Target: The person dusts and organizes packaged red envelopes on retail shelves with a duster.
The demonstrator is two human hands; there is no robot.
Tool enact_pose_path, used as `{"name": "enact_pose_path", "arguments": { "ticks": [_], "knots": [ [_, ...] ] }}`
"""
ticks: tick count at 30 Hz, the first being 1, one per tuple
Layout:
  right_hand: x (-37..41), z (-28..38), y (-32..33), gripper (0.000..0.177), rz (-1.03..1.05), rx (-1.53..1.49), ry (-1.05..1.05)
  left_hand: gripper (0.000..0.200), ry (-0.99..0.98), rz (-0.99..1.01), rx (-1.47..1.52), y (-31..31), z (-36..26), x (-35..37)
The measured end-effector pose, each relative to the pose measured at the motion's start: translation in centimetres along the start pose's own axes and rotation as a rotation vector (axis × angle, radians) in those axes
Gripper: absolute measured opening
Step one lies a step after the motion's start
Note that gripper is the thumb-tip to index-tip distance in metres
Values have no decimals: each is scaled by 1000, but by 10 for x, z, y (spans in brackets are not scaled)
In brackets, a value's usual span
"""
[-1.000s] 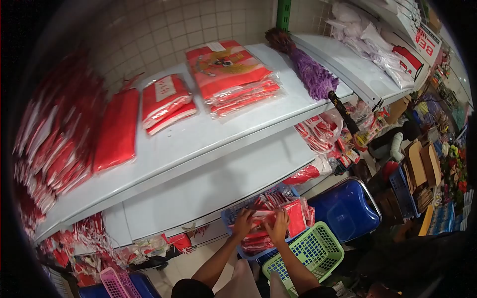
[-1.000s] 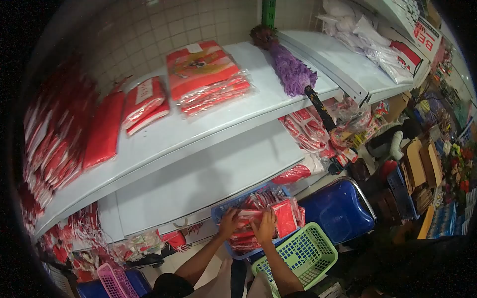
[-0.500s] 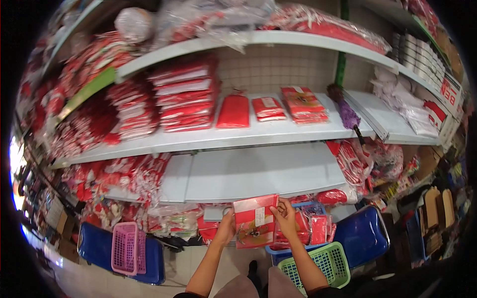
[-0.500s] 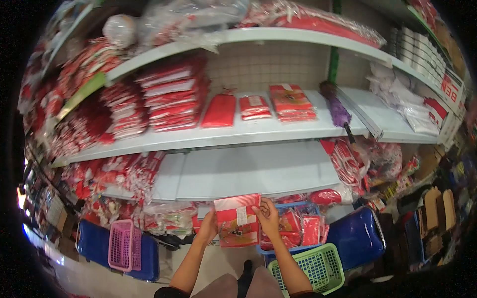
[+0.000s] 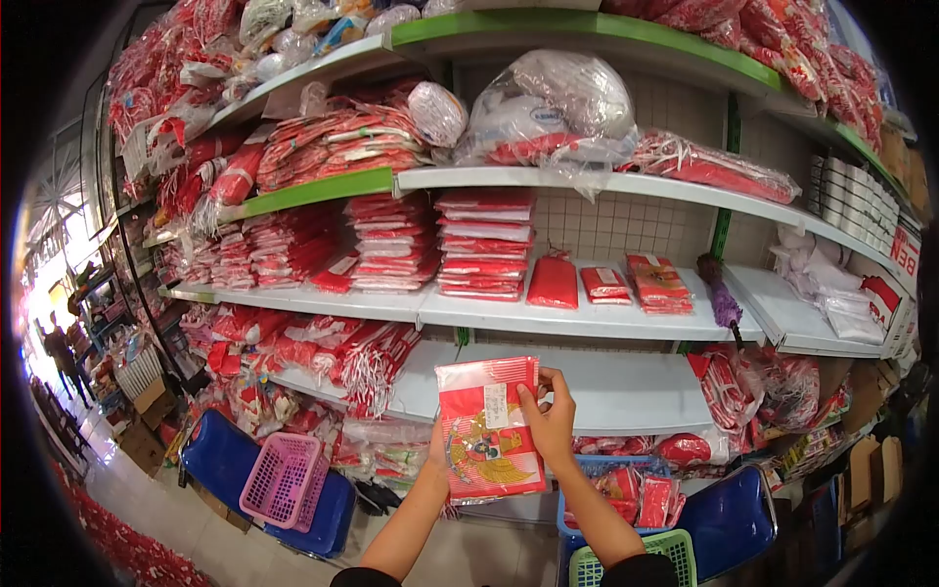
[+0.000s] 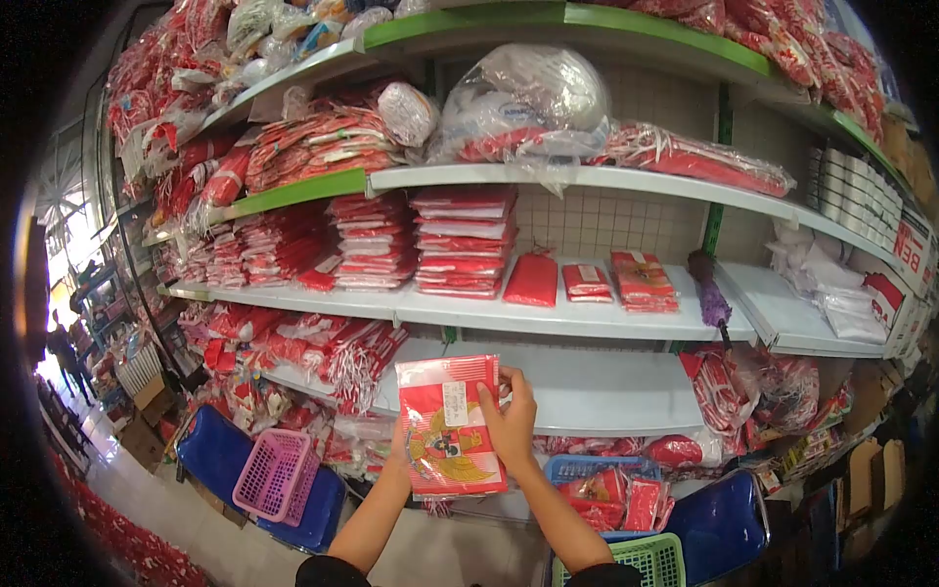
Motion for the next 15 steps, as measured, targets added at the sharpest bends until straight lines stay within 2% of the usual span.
{"name": "enact_pose_path", "arguments": {
  "ticks": [1,2,5,10,13,15],
  "knots": [
    [-8,9,2,27,-16,130,75,53,-6,38,25,-9,-6,-6],
    [-16,19,5,29,-29,123,71,53,-6,77,52,-18,-10,-13],
    [-36,61,13,32,-13,272,250,53,3,176,120,-42,-16,-37],
    [-75,46,52,30,-42,237,167,54,95,433,293,-75,9,-88],
    [-97,47,86,30,-69,460,230,54,97,340,187,-87,38,-127],
    [-116,32,111,33,-42,558,228,54,146,333,246,-105,55,-150]
  ]
}}
Point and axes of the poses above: each hand's wrist, its own x-axis away from the middle knuckle, its own y-axis out of the back of the hand, z = x × y, the point moved 10 cm from there along -x, towards the middle knuckle, and after that the axes turned 4 degrees about -x, right-handed, at the moved point
